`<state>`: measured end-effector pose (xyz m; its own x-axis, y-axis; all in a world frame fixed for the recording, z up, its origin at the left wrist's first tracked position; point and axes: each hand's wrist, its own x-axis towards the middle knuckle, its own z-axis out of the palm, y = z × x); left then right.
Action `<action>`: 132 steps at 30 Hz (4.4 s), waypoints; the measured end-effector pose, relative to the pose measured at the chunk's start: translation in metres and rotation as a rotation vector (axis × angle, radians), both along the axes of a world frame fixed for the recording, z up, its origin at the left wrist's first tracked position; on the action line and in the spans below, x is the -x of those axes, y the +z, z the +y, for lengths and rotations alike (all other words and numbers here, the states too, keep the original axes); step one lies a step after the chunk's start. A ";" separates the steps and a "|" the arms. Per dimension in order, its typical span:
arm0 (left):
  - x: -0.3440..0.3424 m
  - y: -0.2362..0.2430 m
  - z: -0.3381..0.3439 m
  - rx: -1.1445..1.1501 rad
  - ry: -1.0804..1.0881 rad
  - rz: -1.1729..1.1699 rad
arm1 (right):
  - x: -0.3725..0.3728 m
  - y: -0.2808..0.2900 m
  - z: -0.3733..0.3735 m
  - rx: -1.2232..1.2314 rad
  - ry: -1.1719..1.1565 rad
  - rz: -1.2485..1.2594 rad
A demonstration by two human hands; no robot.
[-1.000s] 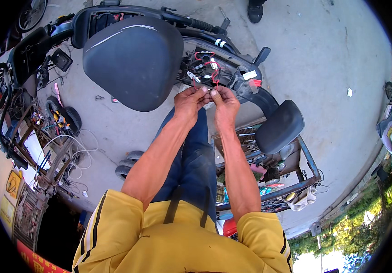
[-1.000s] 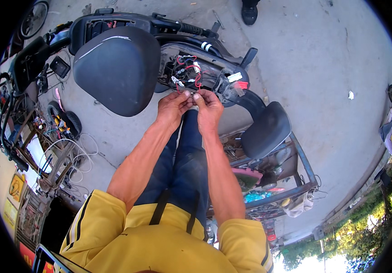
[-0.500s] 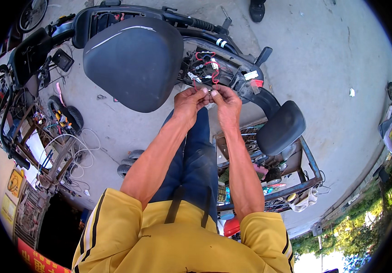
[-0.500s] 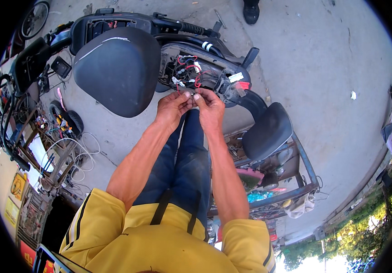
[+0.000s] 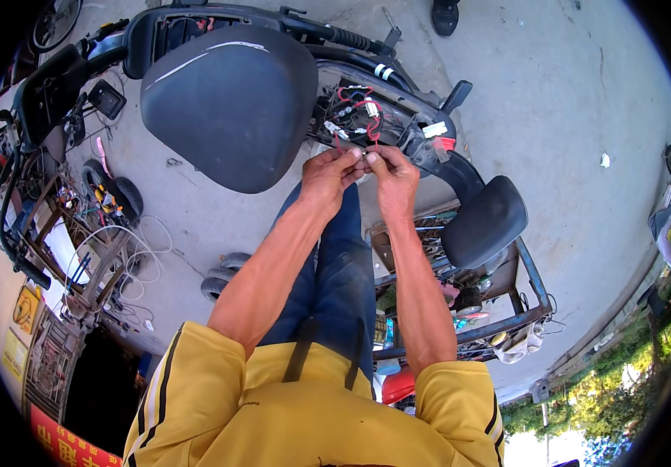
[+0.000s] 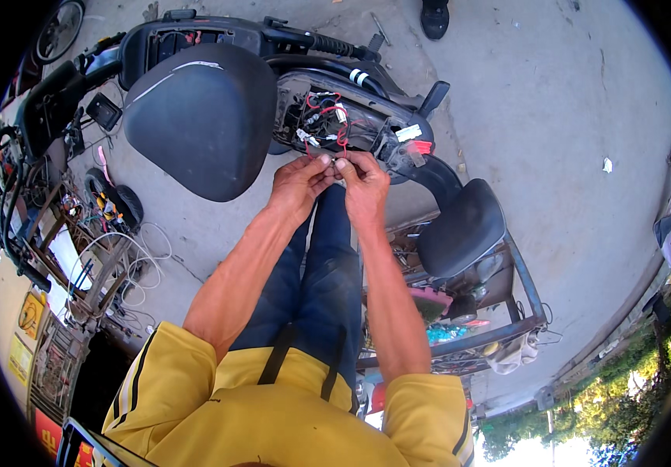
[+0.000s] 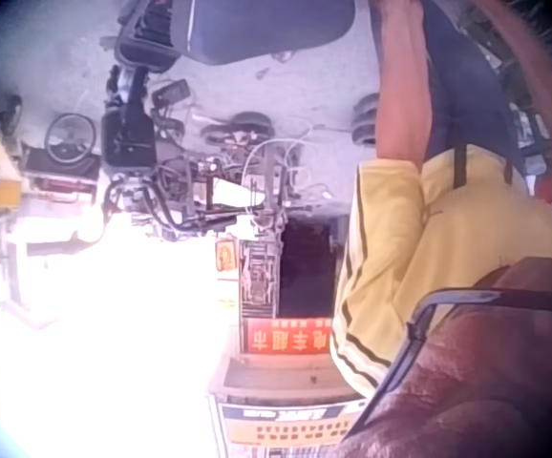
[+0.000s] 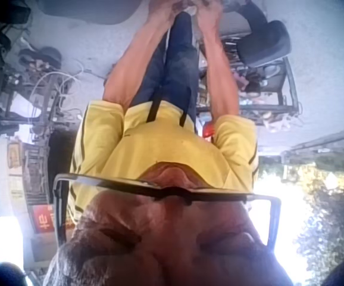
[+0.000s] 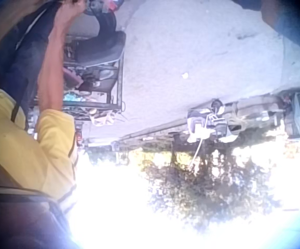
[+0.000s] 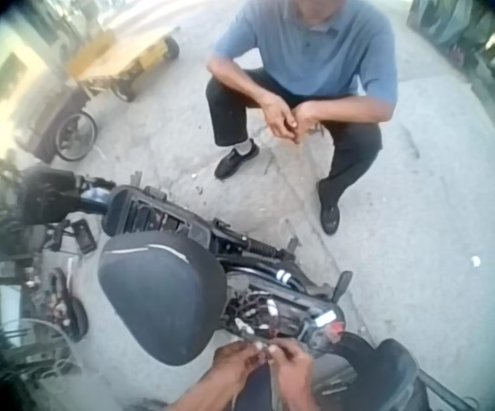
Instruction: The person is repairing the wiring of a scooter. They strip wire ends, twist them together, and wrap the connections with electrical tape.
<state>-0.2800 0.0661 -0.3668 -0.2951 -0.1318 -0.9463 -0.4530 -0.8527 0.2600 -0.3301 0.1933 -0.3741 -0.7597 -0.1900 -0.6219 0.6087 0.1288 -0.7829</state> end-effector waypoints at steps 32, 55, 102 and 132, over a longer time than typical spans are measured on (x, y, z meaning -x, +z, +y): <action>0.013 0.010 0.003 -0.012 0.056 -0.008 | -0.007 -0.009 -0.003 0.042 -0.156 0.008; 0.008 -0.001 0.007 0.040 -0.145 0.011 | -0.002 -0.011 0.006 0.017 -0.105 -0.252; -0.874 0.125 -0.235 0.483 -0.150 -0.408 | -0.387 0.122 -0.205 -0.543 0.697 0.052; -0.424 0.283 -0.976 0.738 -1.871 0.312 | -0.472 0.157 -0.694 -0.223 0.239 -0.257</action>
<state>0.1444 -0.9097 -0.0835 -0.6082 0.2072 -0.7663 -0.3545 0.7928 0.4958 0.1424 -0.5006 -0.2167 -0.5254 -0.1815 -0.8313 0.7130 0.4392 -0.5465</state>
